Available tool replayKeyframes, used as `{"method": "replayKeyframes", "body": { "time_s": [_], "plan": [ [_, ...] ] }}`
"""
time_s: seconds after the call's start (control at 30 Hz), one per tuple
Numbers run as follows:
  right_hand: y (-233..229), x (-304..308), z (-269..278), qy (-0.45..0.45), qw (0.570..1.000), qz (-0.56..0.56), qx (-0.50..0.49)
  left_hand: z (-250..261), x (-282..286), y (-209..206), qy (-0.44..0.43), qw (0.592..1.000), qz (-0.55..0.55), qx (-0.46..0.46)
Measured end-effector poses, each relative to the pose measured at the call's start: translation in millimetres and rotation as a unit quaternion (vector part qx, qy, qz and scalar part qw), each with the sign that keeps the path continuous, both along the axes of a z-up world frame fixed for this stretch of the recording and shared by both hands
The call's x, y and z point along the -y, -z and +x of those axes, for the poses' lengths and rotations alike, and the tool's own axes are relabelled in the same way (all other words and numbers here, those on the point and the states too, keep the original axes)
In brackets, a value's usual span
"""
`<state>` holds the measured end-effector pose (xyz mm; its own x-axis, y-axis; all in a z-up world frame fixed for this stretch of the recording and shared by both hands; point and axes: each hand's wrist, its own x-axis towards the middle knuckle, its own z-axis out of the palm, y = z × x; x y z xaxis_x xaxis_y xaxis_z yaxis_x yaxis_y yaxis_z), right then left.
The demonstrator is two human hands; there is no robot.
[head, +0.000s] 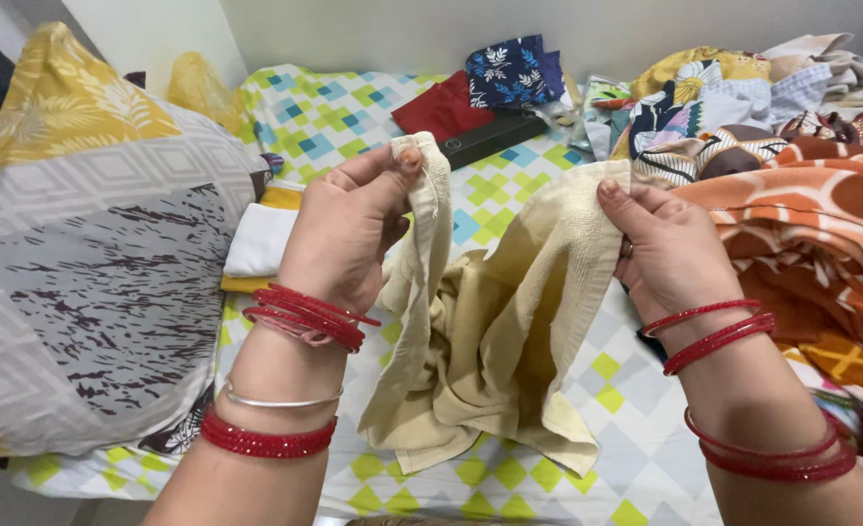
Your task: The person folds several towels on a bed. They handle a white towel, a yellow and white striped towel, a brown towel, and a beige towel, folding each one neatly and stacking them on the left side of the bed.
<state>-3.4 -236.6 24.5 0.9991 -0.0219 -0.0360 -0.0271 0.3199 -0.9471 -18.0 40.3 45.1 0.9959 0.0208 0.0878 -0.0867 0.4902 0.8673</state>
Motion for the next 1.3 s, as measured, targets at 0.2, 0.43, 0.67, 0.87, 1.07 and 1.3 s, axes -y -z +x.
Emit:
{"method": "replayKeyframes", "body": {
  "time_s": [0.2, 0.43, 0.67, 0.87, 1.07, 1.3],
  "plan": [
    [-15, -20, 0, 0.109, 0.979, -0.127, 0.118, 0, 21, 5, -0.07, 0.997, -0.006, -0.013],
    [-28, -60, -22, 0.075, 0.925, -0.293, 0.231, -12, 68, 0, -0.03, 0.999, 0.004, -0.042],
    [-36, -60, -30, 0.053, 0.933, -0.289, 0.209, -16, 66, -5, -0.02, 0.999, 0.032, -0.032],
    [-35, -68, -38, 0.102, 0.922, -0.308, 0.21, -16, 67, -10, -0.041, 0.998, 0.054, -0.006],
    [-38, -64, -40, 0.112, 0.902, -0.337, 0.244, -14, 61, -8, 0.017, 0.997, 0.062, 0.035],
    [-32, -62, -31, 0.067, 0.921, -0.298, 0.241, -8, 65, -4, -0.042, 0.985, 0.136, 0.093]
  ]
}}
